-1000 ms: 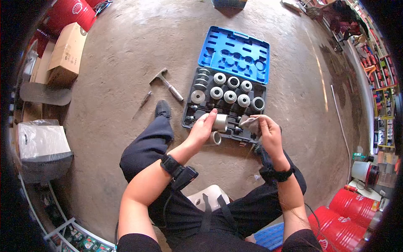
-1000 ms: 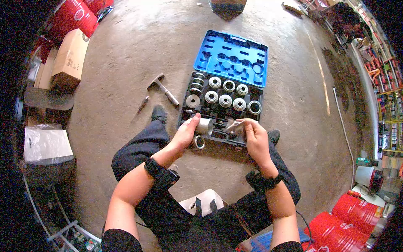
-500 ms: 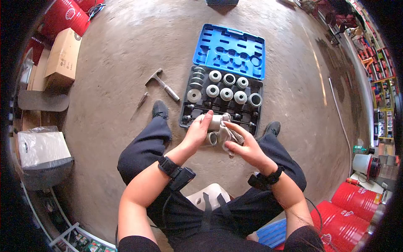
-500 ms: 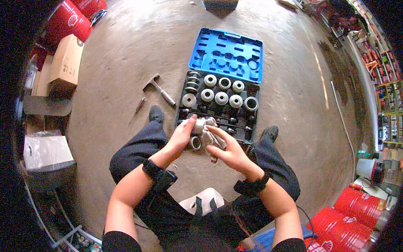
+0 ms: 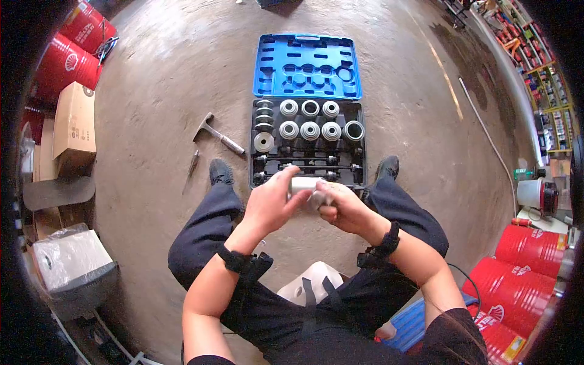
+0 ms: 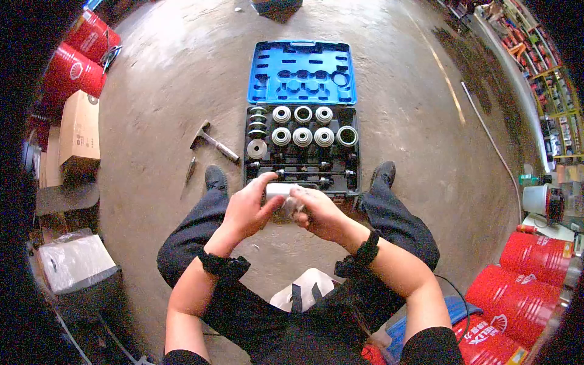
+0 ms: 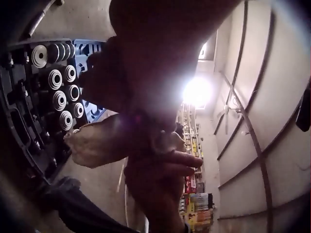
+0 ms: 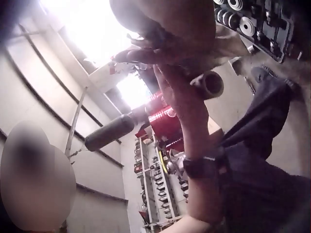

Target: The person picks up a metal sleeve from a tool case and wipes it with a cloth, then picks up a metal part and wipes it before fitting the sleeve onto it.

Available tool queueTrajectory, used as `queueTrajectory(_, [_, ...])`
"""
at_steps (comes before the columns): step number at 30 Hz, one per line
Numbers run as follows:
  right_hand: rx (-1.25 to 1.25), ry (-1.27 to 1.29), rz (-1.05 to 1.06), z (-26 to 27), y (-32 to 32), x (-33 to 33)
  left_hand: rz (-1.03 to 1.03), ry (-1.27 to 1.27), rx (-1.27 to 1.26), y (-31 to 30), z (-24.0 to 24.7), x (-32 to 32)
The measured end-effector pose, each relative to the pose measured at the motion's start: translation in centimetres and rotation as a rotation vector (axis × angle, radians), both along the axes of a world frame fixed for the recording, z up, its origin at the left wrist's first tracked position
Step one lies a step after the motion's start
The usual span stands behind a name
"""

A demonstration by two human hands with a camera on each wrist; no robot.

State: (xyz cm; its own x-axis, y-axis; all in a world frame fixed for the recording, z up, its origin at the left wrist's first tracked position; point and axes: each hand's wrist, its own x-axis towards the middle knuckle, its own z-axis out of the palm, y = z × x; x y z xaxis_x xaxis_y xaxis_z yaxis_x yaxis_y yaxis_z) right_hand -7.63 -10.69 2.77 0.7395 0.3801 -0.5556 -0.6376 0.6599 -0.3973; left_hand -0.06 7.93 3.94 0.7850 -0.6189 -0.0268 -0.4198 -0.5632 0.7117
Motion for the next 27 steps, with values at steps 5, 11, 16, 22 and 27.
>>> queueTrajectory(5, [0.168, -0.070, 0.057, 2.1, 1.1, -1.0, -0.017, 0.085, -0.198, 0.1, 0.0, 0.4])
queueTrajectory(11, [-0.846, -0.714, 0.479, 1.0, 0.6, -0.8, 0.088, 0.694, -0.226, 0.3, -4.0, -0.4])
queueTrajectory(16, [-0.887, -0.792, 0.450, 1.2, 1.3, -0.6, 0.084, 0.944, -0.217, 0.7, -2.8, 0.1])
queueTrajectory(22, [0.004, -0.057, 0.060, 0.9, 0.1, 0.3, 0.091, 0.434, -0.341, 0.0, -0.5, 0.5])
queueTrajectory(27, [0.171, 0.010, -0.003, 1.1, 0.5, -0.3, 0.105, 0.380, -0.353, -0.2, -1.7, 0.1])
